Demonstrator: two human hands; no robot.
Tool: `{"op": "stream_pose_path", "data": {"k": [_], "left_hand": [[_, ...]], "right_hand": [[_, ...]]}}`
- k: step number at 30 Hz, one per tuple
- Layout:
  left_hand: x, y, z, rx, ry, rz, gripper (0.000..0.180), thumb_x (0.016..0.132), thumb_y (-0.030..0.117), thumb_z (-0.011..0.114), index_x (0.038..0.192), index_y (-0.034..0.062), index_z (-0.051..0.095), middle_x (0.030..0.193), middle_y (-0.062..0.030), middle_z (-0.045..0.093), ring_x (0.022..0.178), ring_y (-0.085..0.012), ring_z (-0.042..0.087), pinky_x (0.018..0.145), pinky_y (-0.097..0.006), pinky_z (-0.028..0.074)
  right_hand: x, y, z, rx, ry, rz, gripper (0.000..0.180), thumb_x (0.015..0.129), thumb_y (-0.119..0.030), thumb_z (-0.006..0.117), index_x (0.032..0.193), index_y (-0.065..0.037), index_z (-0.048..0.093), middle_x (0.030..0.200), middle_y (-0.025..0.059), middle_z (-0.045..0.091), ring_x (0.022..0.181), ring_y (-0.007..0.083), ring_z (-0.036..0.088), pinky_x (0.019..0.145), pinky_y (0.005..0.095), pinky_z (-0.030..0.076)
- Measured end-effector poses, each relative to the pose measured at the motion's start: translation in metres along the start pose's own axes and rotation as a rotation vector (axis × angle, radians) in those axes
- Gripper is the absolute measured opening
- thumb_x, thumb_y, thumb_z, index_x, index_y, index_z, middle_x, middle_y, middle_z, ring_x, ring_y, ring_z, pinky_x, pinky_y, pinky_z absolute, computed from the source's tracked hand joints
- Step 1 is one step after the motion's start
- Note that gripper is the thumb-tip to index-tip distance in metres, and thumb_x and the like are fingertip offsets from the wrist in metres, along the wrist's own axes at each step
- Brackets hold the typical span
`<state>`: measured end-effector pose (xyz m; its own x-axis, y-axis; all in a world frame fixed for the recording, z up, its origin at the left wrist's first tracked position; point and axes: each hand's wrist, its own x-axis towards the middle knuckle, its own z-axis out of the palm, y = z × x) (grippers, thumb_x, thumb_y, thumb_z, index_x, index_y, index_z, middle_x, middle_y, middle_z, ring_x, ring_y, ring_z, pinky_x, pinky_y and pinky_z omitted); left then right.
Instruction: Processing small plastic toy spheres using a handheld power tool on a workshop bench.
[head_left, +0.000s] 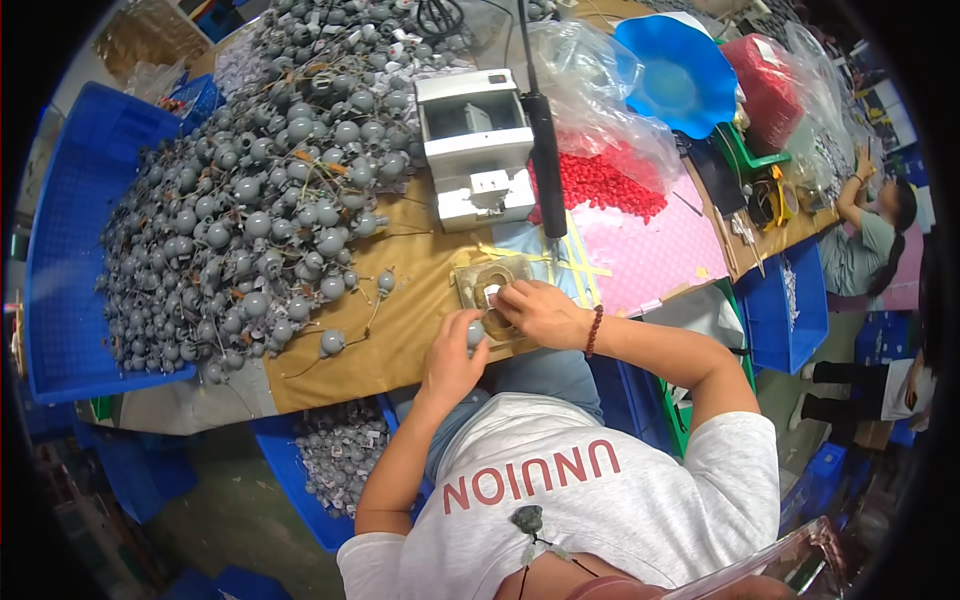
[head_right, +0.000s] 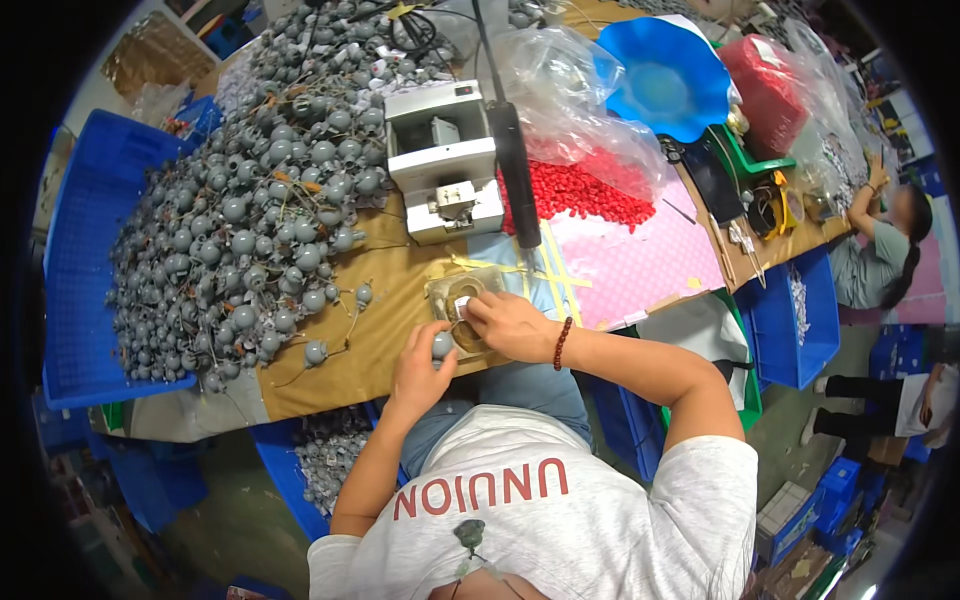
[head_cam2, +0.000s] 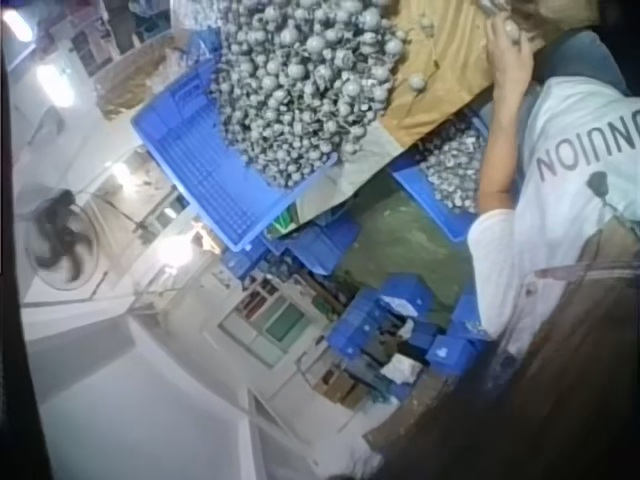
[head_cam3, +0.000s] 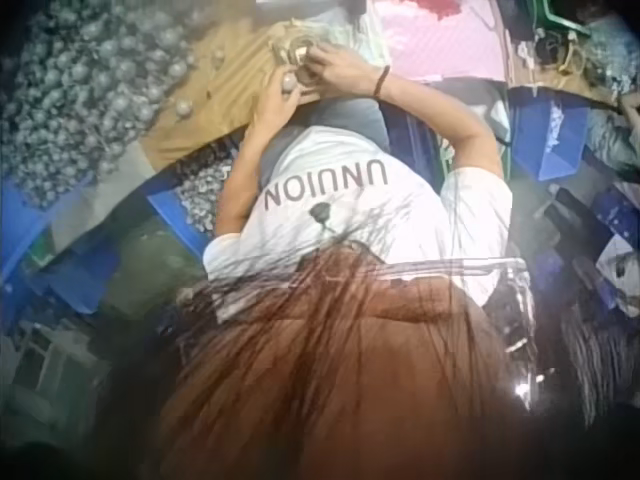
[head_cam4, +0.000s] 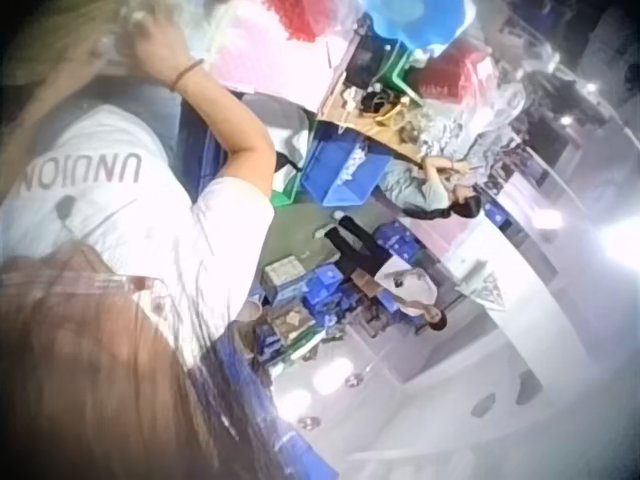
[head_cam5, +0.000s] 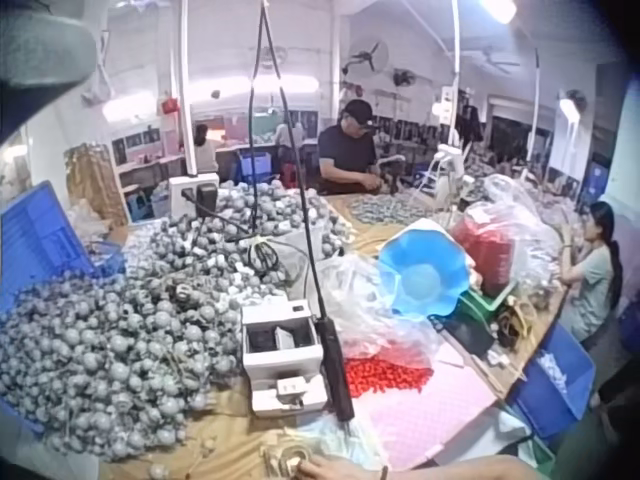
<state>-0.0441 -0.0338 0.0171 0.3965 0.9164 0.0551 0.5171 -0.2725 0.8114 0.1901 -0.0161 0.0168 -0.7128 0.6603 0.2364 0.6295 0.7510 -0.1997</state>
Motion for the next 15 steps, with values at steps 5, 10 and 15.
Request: {"op": "stream_pose_path", "data": {"k": [5,10,15], "left_hand": [[0.007,0.009,0.017,0.453,0.091,0.189,0.052,0.083,0.011,0.072,0.134,0.0114,0.062,0.137,-0.0140,0.057,0.127,-0.0349,0.051,0.105,-0.054,0.041],[0.009,-0.004,0.031,0.611,0.099,0.301,0.048,0.083,0.014,0.072,0.131,0.0119,0.066,0.135,-0.0123,0.059,0.126,-0.0321,0.053,0.107,-0.059,0.037],[0.016,-0.014,0.033,0.579,0.079,0.351,0.049,0.081,0.016,0.073,0.129,0.0118,0.066,0.133,-0.0117,0.059,0.123,-0.0289,0.054,0.107,-0.060,0.037]], "right_hand": [[-0.005,-0.006,0.002,0.086,0.096,0.067,0.037,0.084,-0.009,0.063,0.119,0.004,0.067,0.112,0.0109,0.061,0.108,0.0293,0.060,0.092,0.0402,0.052],[-0.035,0.022,-0.015,0.644,0.212,0.462,0.038,0.083,0.003,0.064,0.120,-0.001,0.069,0.127,0.0161,0.065,0.121,0.0349,0.060,0.104,0.0410,0.049],[-0.058,0.026,-0.020,0.689,0.260,0.502,0.036,0.085,0.000,0.066,0.121,-0.003,0.064,0.119,0.0196,0.066,0.111,0.0375,0.063,0.099,0.0452,0.050]]}}
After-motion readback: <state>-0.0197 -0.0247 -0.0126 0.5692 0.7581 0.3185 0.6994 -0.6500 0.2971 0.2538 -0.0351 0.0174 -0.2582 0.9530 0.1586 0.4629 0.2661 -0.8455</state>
